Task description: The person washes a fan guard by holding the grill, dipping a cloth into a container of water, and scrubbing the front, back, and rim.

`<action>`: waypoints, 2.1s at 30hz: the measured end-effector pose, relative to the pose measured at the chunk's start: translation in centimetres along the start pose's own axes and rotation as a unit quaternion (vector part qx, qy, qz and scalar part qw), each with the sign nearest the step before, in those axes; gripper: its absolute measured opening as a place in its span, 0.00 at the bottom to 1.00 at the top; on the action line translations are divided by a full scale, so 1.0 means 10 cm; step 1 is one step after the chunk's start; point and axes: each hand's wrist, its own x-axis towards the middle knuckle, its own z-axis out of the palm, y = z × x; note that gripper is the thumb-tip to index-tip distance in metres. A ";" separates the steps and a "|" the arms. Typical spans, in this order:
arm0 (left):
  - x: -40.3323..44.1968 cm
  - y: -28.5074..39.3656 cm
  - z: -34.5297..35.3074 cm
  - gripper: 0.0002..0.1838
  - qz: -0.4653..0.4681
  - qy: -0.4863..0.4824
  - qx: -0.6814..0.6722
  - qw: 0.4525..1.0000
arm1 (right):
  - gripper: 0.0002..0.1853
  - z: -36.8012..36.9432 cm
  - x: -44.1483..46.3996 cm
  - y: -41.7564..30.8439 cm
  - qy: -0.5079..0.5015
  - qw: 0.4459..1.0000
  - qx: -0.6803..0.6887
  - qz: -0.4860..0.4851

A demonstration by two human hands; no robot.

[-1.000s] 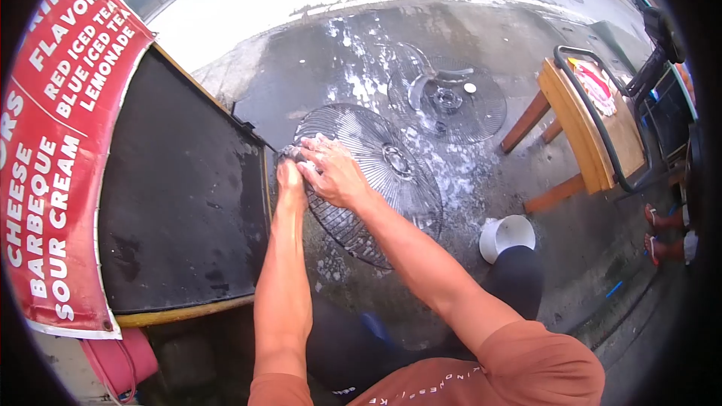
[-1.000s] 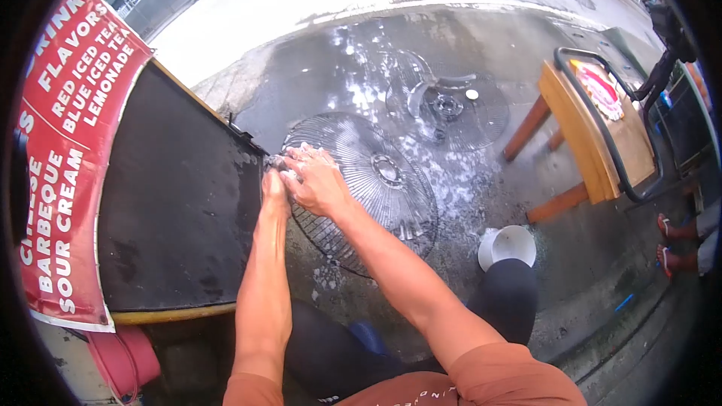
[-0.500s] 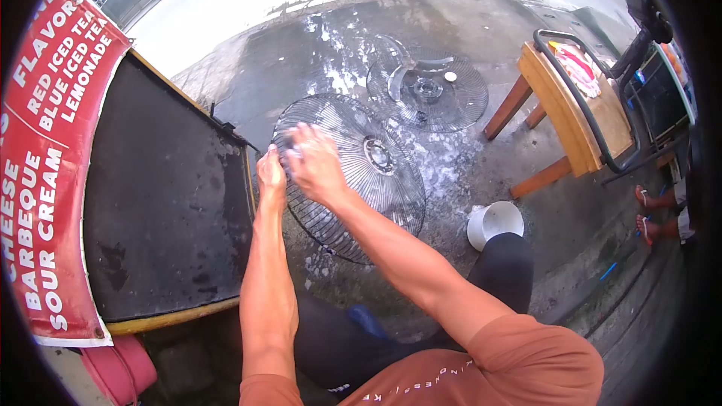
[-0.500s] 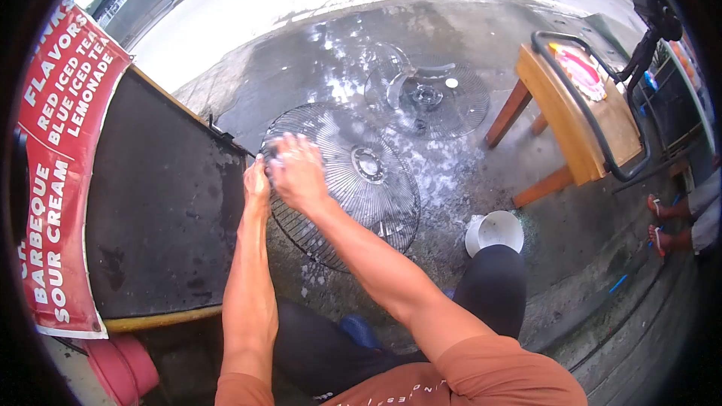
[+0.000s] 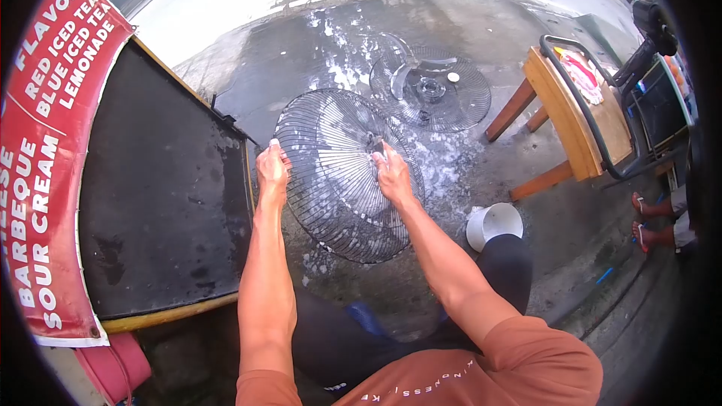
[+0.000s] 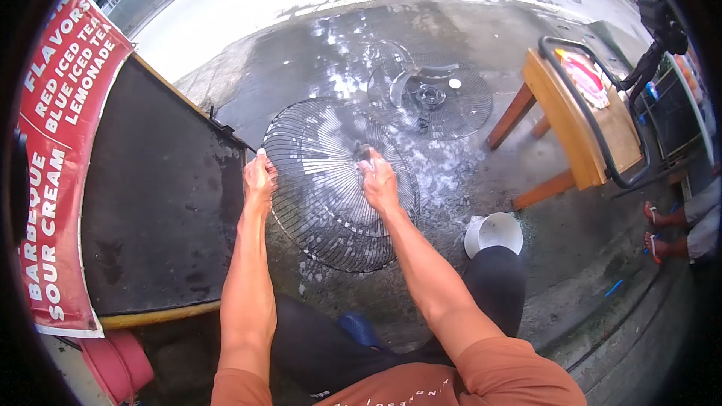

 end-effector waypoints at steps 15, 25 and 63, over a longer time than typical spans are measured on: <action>-0.37 0.47 0.23 0.20 -0.021 -0.149 -0.175 0.973 | 0.25 -0.01 0.54 -0.44 0.097 0.981 -0.080 0.147; -0.09 0.19 0.10 0.23 0.133 -0.003 0.195 0.972 | 0.16 0.48 -0.07 -1.54 -0.003 0.974 -0.002 -0.225; -0.05 0.09 0.02 0.32 0.109 -0.068 0.010 0.992 | 0.21 0.75 0.10 -1.39 -0.029 0.970 -0.078 -0.230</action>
